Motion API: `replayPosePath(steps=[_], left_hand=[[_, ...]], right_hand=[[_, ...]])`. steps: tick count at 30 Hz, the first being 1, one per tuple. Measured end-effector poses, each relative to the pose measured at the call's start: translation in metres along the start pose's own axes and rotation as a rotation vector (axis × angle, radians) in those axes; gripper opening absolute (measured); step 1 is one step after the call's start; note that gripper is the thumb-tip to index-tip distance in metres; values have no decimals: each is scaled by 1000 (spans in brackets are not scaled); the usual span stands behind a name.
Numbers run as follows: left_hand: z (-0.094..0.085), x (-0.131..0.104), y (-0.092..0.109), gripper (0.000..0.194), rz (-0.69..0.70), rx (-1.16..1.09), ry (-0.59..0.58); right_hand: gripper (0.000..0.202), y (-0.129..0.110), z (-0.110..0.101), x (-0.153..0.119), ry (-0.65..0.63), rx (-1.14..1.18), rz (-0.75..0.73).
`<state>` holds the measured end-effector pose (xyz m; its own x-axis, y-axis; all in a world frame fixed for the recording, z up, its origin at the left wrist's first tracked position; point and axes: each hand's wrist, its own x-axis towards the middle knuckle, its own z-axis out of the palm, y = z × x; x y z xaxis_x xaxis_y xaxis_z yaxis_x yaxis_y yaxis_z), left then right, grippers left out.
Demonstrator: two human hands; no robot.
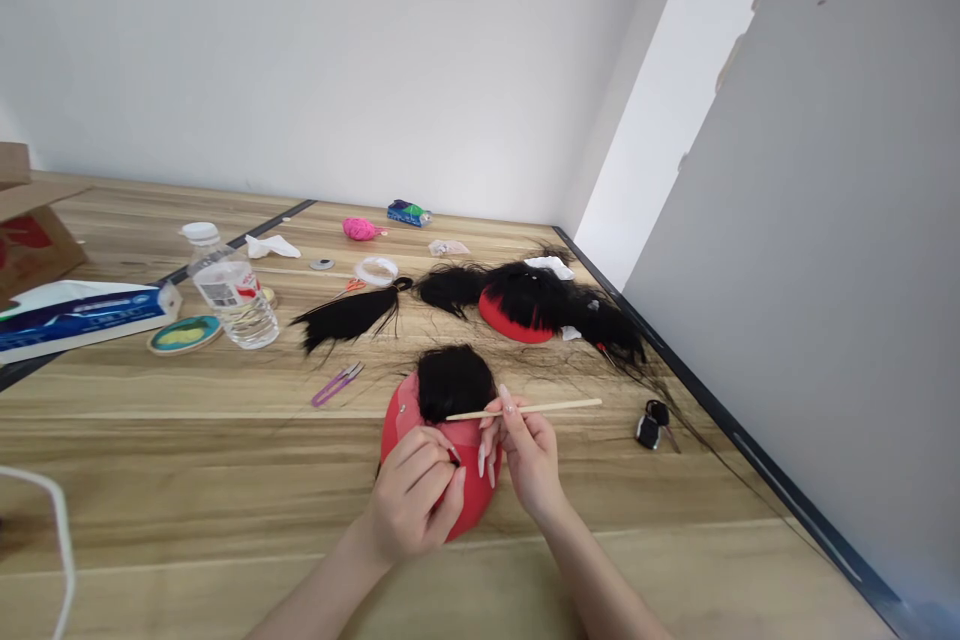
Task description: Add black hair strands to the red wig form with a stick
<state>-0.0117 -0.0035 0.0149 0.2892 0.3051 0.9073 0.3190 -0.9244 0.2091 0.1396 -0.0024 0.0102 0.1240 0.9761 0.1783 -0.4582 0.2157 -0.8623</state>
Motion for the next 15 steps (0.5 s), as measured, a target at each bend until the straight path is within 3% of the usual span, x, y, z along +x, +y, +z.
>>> replayPosePath(steps=[15], left_hand=[[0,-2,1,20,44,-3,15]], right_hand=[[33,-4,4,-1,15,-48,14]])
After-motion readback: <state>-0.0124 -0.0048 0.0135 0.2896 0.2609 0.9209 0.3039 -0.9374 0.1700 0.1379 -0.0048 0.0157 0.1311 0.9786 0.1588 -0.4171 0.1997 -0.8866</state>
